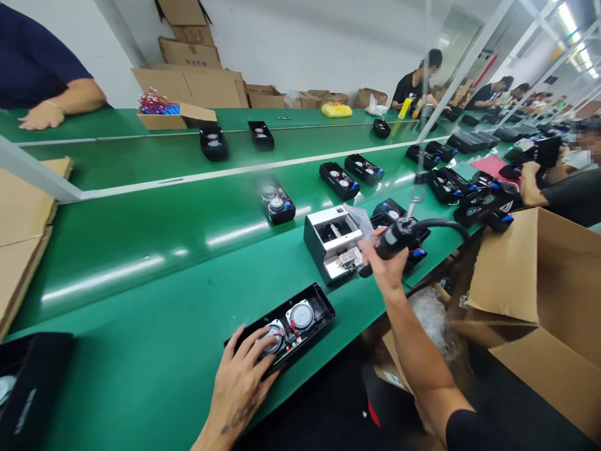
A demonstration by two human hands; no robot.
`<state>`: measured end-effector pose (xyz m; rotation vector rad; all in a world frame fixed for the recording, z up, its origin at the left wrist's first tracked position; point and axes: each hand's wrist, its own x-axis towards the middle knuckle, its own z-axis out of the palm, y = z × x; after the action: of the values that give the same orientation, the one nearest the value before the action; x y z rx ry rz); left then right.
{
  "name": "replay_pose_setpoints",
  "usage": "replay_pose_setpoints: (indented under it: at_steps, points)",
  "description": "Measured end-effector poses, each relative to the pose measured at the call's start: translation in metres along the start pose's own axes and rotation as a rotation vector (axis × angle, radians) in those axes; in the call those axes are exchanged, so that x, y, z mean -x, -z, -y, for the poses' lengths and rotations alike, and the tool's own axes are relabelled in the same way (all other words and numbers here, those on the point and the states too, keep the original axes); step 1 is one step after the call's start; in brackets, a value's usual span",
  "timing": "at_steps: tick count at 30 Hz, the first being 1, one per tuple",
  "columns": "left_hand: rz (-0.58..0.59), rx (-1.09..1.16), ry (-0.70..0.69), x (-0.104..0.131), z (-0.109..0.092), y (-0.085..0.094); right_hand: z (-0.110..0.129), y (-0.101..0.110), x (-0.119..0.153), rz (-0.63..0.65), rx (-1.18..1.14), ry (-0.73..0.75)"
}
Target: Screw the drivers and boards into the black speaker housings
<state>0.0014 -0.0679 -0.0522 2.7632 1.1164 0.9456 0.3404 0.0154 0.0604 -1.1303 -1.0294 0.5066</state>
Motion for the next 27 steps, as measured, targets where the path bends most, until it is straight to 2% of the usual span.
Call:
replay_pose_setpoints:
  at_steps: [4,7,11,15,20,27]
  points:
    - [-0.016,0.003,-0.012,-0.001,0.001,-0.001,-0.044,0.002,0.006,0.084,0.107,-0.113]
    - [-0.022,0.005,-0.011,-0.001,0.001,0.0,-0.06,0.005,0.012,0.083,0.035,-0.156]
    - [-0.022,0.014,-0.009,-0.002,0.0,0.001,-0.042,0.008,0.002,0.009,-0.119,-0.043]
    - [-0.026,0.02,-0.011,-0.004,0.0,0.003,-0.019,-0.001,-0.016,-0.022,-0.13,0.039]
    - [-0.026,0.022,0.002,-0.005,-0.001,0.003,-0.018,-0.015,-0.024,0.055,-0.084,0.044]
    - [-0.016,0.022,0.004,-0.005,-0.001,0.003,-0.016,-0.018,-0.026,0.103,-0.045,0.036]
